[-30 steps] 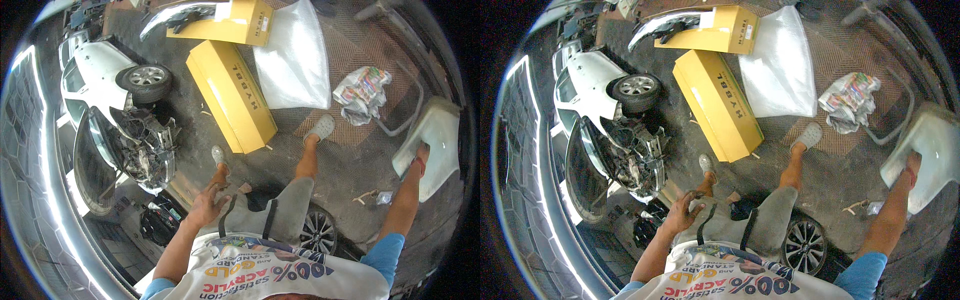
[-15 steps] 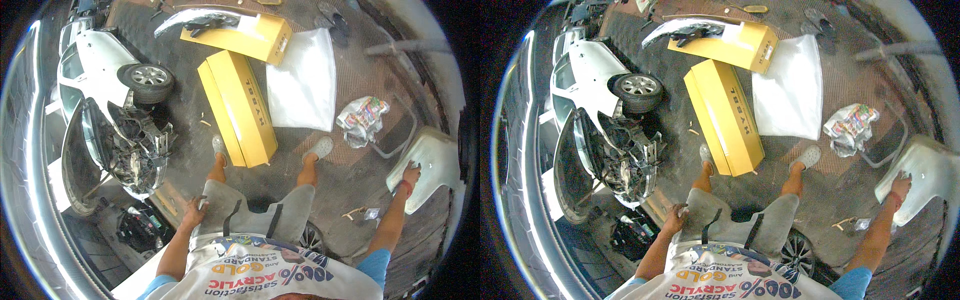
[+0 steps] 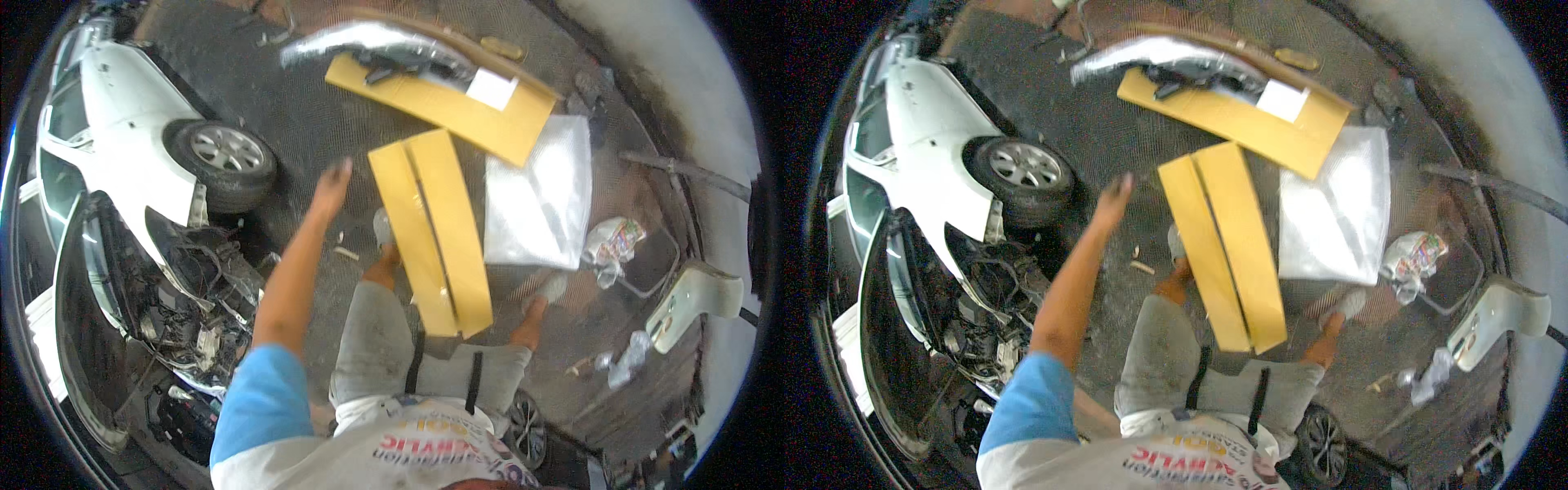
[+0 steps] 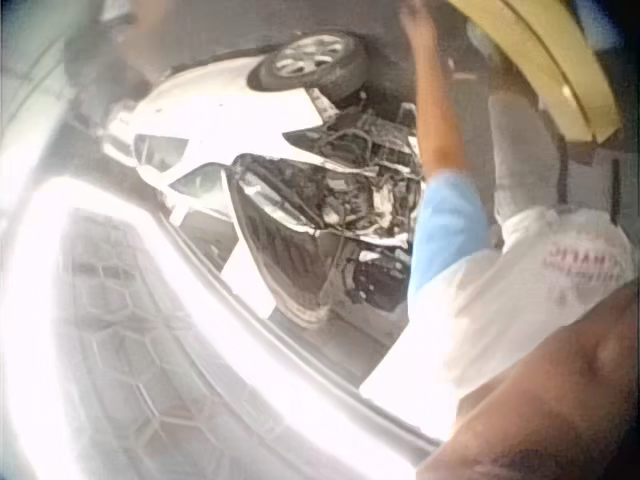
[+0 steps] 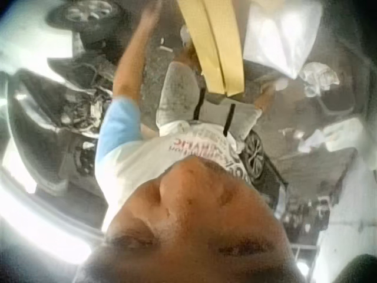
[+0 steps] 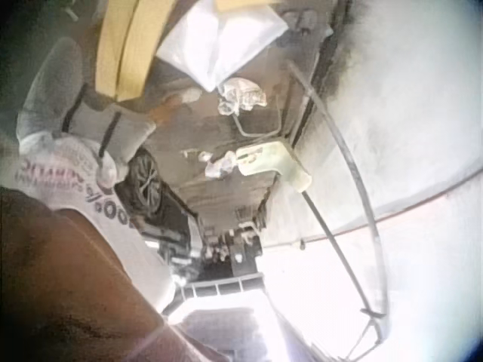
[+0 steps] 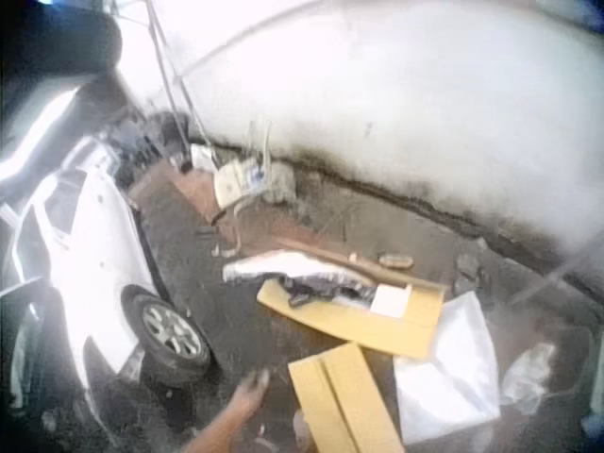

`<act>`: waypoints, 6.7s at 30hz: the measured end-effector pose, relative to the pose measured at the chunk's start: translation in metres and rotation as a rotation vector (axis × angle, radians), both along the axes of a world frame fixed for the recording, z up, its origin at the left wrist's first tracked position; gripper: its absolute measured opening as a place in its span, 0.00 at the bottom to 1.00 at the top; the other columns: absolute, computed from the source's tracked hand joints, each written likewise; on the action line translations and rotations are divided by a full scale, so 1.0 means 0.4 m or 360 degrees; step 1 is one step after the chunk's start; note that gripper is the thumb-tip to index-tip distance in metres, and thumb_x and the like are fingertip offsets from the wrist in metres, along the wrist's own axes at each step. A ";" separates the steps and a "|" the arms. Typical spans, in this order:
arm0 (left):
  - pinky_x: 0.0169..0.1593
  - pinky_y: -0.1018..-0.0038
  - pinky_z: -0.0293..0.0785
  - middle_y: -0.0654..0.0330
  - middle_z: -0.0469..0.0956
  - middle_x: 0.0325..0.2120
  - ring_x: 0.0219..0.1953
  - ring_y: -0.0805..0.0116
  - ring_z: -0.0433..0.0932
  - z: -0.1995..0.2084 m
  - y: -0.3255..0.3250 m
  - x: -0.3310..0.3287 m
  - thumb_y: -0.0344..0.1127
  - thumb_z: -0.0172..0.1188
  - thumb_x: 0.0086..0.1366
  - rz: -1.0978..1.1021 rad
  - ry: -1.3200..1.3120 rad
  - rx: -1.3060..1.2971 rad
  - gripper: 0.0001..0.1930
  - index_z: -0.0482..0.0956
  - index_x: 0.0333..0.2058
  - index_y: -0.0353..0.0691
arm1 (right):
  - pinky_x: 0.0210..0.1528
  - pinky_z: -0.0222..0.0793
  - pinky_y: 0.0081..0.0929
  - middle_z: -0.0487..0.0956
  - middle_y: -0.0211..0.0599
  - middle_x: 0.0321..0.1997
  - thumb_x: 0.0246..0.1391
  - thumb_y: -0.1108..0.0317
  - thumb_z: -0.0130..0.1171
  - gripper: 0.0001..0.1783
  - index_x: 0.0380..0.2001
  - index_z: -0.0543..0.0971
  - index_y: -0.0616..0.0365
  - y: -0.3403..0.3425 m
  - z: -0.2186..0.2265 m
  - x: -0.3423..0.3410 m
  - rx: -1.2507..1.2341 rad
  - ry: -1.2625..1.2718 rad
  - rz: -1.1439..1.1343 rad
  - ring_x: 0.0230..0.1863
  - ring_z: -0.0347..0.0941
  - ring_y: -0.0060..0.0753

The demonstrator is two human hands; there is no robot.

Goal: The person removes a plastic-wrapped headlight from a white car, then retrieves a new headlight from a box and attempts to install it. They align the headlight with the mounting points and use a socket wrench to secure it.

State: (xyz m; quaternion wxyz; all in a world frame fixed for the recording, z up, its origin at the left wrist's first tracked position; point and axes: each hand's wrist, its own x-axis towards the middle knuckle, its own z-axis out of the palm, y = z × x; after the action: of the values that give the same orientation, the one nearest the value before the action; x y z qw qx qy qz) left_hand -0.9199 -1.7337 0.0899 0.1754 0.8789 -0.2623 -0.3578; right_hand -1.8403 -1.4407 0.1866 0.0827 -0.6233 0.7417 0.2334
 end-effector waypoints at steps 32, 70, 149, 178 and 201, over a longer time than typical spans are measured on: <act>0.45 0.64 0.84 0.47 0.80 0.40 0.38 0.59 0.81 0.013 -0.598 0.261 0.31 0.62 0.69 0.1017 0.0151 -0.1349 0.14 0.80 0.42 0.19 | 0.58 0.69 0.46 0.78 0.61 0.55 0.62 0.57 0.59 0.26 0.57 0.75 0.63 0.377 0.315 1.092 0.0504 -0.0128 -0.1078 0.57 0.74 0.62; 0.53 0.69 0.69 0.65 0.79 0.52 0.50 0.73 0.73 1.619 0.321 -0.625 0.60 0.60 0.68 -0.0570 0.0483 -0.0753 0.30 0.79 0.58 0.42 | 0.58 0.76 0.46 0.77 0.48 0.59 0.66 0.40 0.45 0.36 0.63 0.71 0.58 -0.205 0.718 1.034 0.1651 -0.4244 -0.1539 0.56 0.77 0.48; 0.67 0.59 0.66 0.40 0.68 0.63 0.65 0.46 0.68 1.121 1.284 -0.270 0.61 0.76 0.47 0.0209 0.0030 -0.0488 0.53 0.65 0.67 0.40 | 0.71 0.57 0.45 0.65 0.42 0.72 0.65 0.26 0.30 0.47 0.72 0.61 0.51 0.140 0.622 1.617 0.0956 -0.3329 -0.1290 0.70 0.62 0.50; 0.62 0.53 0.69 0.43 0.66 0.55 0.59 0.40 0.69 1.105 1.202 -0.380 0.58 0.81 0.38 0.0704 -0.0517 -0.0363 0.58 0.64 0.67 0.43 | 0.71 0.59 0.46 0.65 0.39 0.72 0.65 0.27 0.35 0.46 0.72 0.59 0.51 -0.074 0.428 1.842 0.1925 -0.2988 -0.1078 0.69 0.63 0.48; 0.65 0.50 0.65 0.41 0.62 0.58 0.61 0.35 0.65 0.964 1.494 -0.147 0.51 0.79 0.46 0.0696 -0.0453 -0.0541 0.54 0.60 0.68 0.42 | 0.64 0.67 0.45 0.74 0.37 0.62 0.62 0.26 0.40 0.45 0.65 0.68 0.52 0.229 0.518 2.081 0.1653 -0.2640 -0.1021 0.61 0.71 0.43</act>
State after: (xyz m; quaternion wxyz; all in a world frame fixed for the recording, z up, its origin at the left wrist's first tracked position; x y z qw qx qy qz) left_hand -0.9787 -1.1363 0.4756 0.3541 0.9139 -0.1449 -0.1358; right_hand -1.0079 -1.3493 0.3938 0.8865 -0.2483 0.3903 -0.0116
